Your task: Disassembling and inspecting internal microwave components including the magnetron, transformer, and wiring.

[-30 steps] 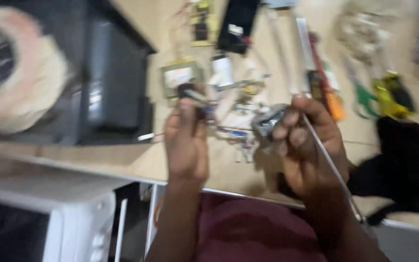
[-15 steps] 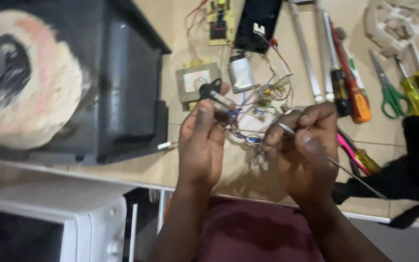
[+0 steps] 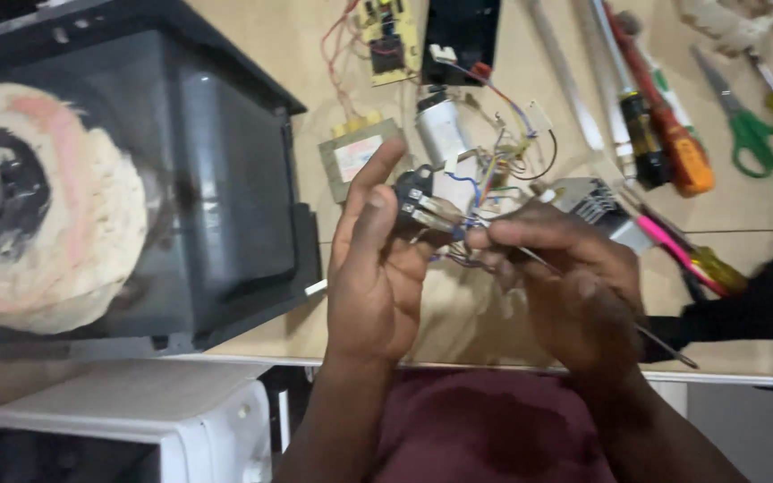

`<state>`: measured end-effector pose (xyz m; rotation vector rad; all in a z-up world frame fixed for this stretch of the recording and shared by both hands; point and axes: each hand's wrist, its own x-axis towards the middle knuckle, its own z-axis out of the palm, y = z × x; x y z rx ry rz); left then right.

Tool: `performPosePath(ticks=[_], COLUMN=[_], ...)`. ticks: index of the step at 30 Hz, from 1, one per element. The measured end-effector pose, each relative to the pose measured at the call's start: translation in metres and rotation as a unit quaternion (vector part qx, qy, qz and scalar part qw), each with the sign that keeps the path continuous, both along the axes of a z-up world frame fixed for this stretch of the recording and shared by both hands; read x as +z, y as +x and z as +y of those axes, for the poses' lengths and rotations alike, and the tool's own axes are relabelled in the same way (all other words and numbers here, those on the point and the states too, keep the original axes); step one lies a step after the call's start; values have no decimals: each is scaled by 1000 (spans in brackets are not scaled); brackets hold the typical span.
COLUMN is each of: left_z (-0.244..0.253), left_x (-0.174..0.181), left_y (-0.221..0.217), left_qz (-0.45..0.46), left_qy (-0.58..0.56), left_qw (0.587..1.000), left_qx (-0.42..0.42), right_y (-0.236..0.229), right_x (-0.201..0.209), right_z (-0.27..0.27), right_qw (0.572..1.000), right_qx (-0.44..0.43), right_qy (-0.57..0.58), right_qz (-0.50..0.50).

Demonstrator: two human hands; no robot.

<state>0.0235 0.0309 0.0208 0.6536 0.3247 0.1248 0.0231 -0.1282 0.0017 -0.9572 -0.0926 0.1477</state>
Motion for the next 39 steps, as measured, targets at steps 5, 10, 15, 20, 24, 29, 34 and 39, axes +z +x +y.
performPosePath(ticks=[5, 10, 15, 20, 24, 29, 34, 39], left_z=[13, 16, 15, 13, 13, 9, 7, 1], left_x=[2, -1, -5, -12, -11, -5, -2, 3], left_y=[-9, -10, -12, -16, -21, -23, -25, -29], left_qz=[10, 20, 24, 35, 5, 4, -18, -18], left_qy=[26, 36, -10, -51, -38, -59, -84, -60], left_qw=[1000, 999, 999, 996, 999, 997, 994, 995], left_qx=[-11, 15, 32, 60, 34, 48, 63, 81], right_y=[-6, 0, -4, 2, 8, 7, 3, -2], right_x=[13, 17, 19, 38, 42, 47, 48, 50], right_z=[15, 18, 18, 16, 15, 13, 11, 9], right_qw=[989, 955, 959, 913, 909, 897, 905, 903], right_qx=[-6, 1, -1, 1, 9, 13, 25, 2], right_qy=[-94, -216, -218, -303, -283, -306, -289, -311], right_qz=[-114, -204, -180, -273, -305, -317, -312, -298])
